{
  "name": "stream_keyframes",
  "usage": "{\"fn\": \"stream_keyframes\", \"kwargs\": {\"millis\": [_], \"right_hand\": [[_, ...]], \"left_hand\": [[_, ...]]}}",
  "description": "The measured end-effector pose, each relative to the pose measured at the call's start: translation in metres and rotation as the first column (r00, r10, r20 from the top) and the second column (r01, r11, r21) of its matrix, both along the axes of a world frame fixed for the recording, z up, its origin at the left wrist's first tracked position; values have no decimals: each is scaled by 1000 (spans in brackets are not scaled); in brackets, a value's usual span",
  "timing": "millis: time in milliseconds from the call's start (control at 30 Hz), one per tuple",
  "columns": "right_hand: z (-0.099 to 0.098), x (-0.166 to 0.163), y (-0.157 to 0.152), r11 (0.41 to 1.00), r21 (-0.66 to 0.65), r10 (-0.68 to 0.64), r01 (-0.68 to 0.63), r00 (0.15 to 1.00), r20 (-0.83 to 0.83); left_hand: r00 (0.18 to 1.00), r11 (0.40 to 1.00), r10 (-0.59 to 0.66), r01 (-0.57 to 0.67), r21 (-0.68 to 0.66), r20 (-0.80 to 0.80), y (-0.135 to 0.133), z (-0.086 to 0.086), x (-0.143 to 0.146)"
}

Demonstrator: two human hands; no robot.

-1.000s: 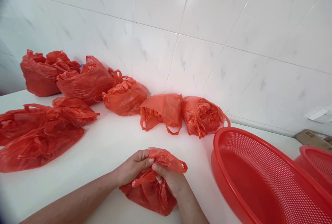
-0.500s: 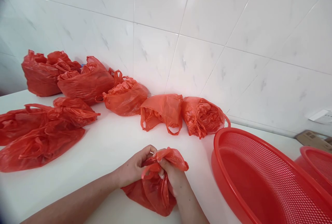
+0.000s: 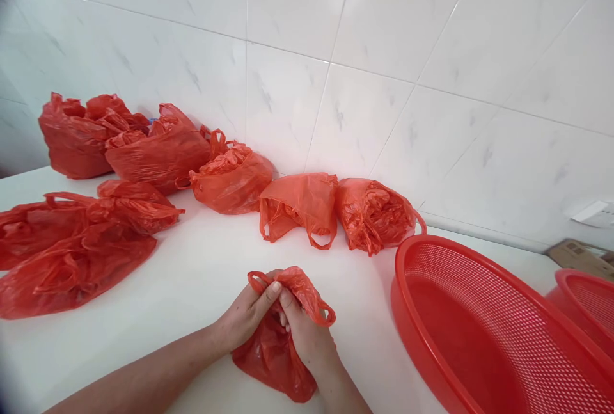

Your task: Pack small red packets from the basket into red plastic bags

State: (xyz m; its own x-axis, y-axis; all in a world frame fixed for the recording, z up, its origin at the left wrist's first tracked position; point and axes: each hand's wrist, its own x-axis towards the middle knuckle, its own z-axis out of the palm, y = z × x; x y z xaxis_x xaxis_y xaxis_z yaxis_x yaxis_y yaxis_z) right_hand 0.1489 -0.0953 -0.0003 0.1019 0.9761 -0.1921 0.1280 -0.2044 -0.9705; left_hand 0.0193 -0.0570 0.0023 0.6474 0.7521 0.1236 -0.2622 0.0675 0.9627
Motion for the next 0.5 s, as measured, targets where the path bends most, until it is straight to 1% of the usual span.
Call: {"fn": "stream_keyframes", "kwargs": {"millis": [67, 133, 233, 300, 400, 500], "right_hand": [[1, 1, 0, 999, 28, 31, -30, 999, -24], [5, 1, -1, 997, 62, 57, -52, 995, -82], [10, 2, -1, 992, 108, 88, -70, 981, -170], [10, 3, 1, 992, 109, 81, -60, 975, -206], [5, 5, 3, 997, 73, 47, -30, 966, -254], [2, 7, 6, 996, 84, 67, -41, 938, -341]], "left_hand": [[1000, 998, 18, -19, -65, -13, 1, 2, -1], [999, 992, 35, -38, -119, -27, 1, 4, -1], [1000, 985, 27, -27, -173, -3, 2, 7, -2], [1000, 982, 15, -11, -190, 21, 2, 9, -2], [999, 980, -14, 20, -198, 31, 2, 10, -2], [999, 978, -43, 49, -204, 30, 2, 11, -3]]}}
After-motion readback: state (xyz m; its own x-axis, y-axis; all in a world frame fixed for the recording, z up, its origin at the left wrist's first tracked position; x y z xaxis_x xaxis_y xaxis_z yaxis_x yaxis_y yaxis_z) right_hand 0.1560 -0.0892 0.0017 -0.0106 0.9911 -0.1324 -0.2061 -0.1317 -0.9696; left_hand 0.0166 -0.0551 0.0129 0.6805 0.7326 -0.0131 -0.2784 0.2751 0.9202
